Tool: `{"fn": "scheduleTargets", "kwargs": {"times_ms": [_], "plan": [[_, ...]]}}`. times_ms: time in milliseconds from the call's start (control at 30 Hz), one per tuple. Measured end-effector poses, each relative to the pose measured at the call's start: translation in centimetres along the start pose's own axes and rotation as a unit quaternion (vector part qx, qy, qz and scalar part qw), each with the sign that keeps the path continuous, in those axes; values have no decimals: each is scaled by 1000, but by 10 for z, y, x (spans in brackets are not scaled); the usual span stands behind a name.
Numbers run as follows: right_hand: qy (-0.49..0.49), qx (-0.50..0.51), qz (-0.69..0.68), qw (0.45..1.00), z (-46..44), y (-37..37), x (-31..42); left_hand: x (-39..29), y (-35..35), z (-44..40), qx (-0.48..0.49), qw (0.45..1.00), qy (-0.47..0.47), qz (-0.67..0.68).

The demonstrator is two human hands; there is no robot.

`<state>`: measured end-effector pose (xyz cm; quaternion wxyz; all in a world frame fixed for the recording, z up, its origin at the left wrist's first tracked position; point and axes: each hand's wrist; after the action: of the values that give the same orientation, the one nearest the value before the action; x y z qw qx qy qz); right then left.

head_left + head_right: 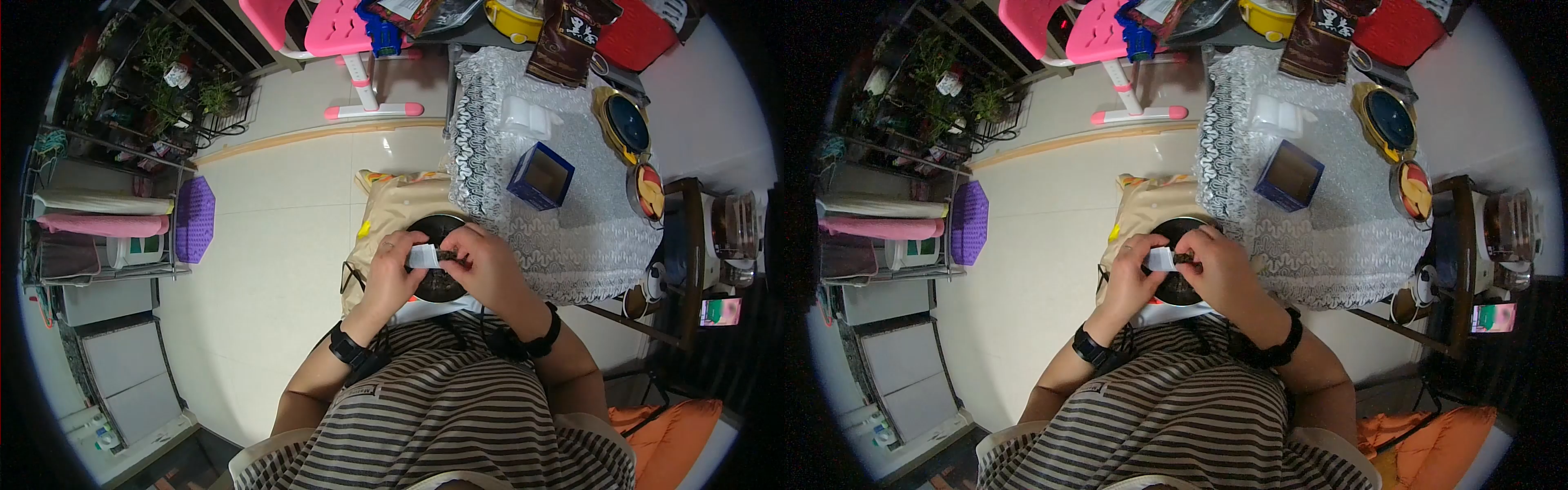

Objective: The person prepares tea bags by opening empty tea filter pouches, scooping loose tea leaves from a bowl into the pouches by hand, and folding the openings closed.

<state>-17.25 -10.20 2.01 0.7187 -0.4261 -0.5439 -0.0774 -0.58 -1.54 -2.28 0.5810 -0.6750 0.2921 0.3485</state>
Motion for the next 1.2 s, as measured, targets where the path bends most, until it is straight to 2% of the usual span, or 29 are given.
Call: {"fn": "scheduleTargets", "kwargs": {"times_ms": [200, 367, 500, 600, 800, 867, 1000, 1100, 1200], "plan": [[-19, -14, 31, 999, 2, -3, 4, 1, 3, 1, -3, 1000, -13, 12], [-14, -9, -28, 999, 3, -6, 13, 0, 5, 0, 11, 998, -50, 39], [-15, -11, -44, 999, 6, -5, 13, -1, 7, -1, 6, 998, -43, 39], [-56, -33, -49, 997, 6, -3, 7, 0, 8, 0, 9, 997, -57, 51], [-33, -39, -94, 994, 5, -1, 3, -5, 8, -1, 32, 990, -50, 127], [-3, -36, -70, 997, 5, -3, 4, -6, 8, -2, 45, 986, -37, 158], [-2, -19, -31, 999, 3, -7, 6, -3, 9, -2, 50, 985, -33, 164], [-3, -49, 5, 999, 2, -5, 5, 0, 12, -1, 33, 979, -28, 198], [46, -24, -62, 997, 4, -3, 0, 4, 12, 0, 29, 975, -31, 217]]}}
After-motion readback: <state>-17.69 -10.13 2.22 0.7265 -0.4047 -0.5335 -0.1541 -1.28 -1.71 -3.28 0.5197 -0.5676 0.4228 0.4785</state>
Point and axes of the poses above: each hand's wrist, its own z-axis away from the middle knuckle, its own y-axis out of the palm, x = y × z, and after that the axes turned 4 degrees about x, right-handed
